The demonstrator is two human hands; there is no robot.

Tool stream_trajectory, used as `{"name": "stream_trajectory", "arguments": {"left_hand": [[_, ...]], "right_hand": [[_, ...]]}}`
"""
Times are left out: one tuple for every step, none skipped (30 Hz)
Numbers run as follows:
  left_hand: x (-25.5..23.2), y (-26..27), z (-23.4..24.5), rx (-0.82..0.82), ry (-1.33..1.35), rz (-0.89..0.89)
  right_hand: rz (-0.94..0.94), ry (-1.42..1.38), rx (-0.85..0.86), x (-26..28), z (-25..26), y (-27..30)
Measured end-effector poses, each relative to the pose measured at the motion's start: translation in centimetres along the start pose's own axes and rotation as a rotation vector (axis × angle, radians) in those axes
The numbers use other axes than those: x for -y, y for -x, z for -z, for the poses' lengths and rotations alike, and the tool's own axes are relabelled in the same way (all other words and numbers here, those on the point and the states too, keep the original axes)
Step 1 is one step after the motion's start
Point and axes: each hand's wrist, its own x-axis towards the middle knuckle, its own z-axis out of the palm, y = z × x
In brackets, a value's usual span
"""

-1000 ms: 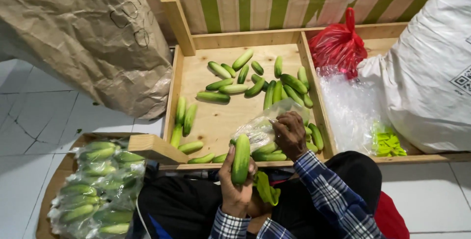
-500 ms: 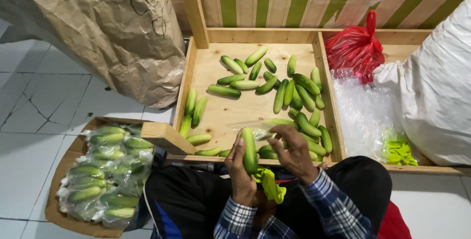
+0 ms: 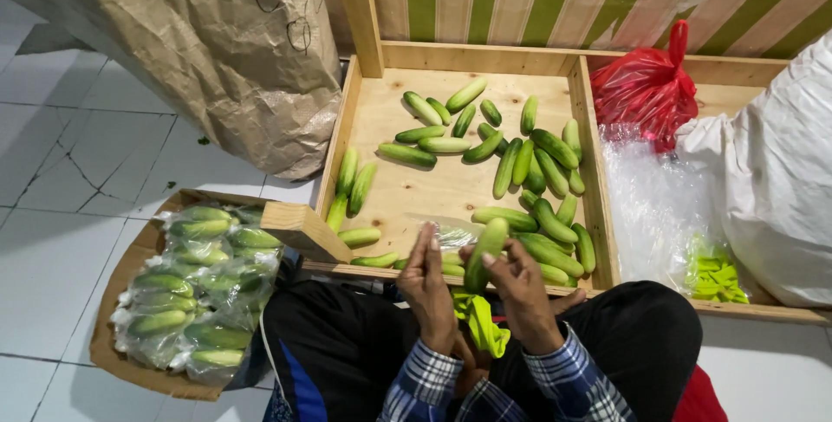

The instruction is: The person sorts through cucumbers in a wooden crate, places some into a plastic bag, and ties the bag closed.

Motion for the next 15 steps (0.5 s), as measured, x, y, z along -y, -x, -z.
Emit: {"name": "stream_trajectory", "arguments": {"left_hand": [[-0.1,-0.5,0.1,-0.005,0.001,-0.002],[-0.2,-1.0,0.2,-0.015,-0.003,-0.038],[-0.3,-1.3,0.4,-0.025,-0.011,-0.070],[0.2,-1.6,0.7,-0.029,-0.013,-0.069],[0.6,-2.0,0.8,-0.014,-0.059,-0.116],[1.0,-2.3,0.8,0.002,-0.105,-0.163],[1.0,-2.3,0.7,0.009,-0.106,-0.159],[1.0,-2.2,0.6,0.014,-0.141,-0.187],[0.9,-2.3,0.3,0.020,-0.174,-0.218],[0.5,-2.1,0.1,0.029,-0.174,-0.219],[0.2,-1.6,0.1,0.064,-0.261,-0.289],[-0.1,-1.3,0.2,0.100,-0.348,-0.359],[0.4,-1.3,0.3,0.107,-0.348,-0.361],[0.9,-1.3,0.5,0.128,-0.391,-0.363],[1.4,-1.3,0.7,0.138,-0.432,-0.365]], "right_hand": [[-0.001,0.001,0.005,-0.5,0.5,-0.5],[0.033,-0.120,-0.044,-1.1,1.0,-0.9],[0.064,-0.241,-0.097,-1.7,1.5,-1.2],[0.059,-0.242,-0.096,-1.9,1.6,-1.5],[0.095,-0.184,-0.101,-2.1,1.9,-1.7],[0.130,-0.127,-0.108,-2.2,2.2,-2.0],[0.131,-0.127,-0.115,-1.8,2.0,-2.1],[0.172,0.055,-0.099,-1.4,1.9,-2.1],[0.214,0.237,-0.081,-0.9,1.7,-2.3],[0.218,0.237,-0.088,0.1,1.0,-2.9],[0.218,0.257,-0.115,0.9,0.3,-3.3],[0.219,0.278,-0.143,1.8,-0.5,-3.7],[0.222,0.276,-0.149,1.7,-0.6,-3.9],[0.201,0.256,-0.145,1.5,-0.8,-4.2],[0.180,0.237,-0.131,1.4,-1.0,-4.5]]}}
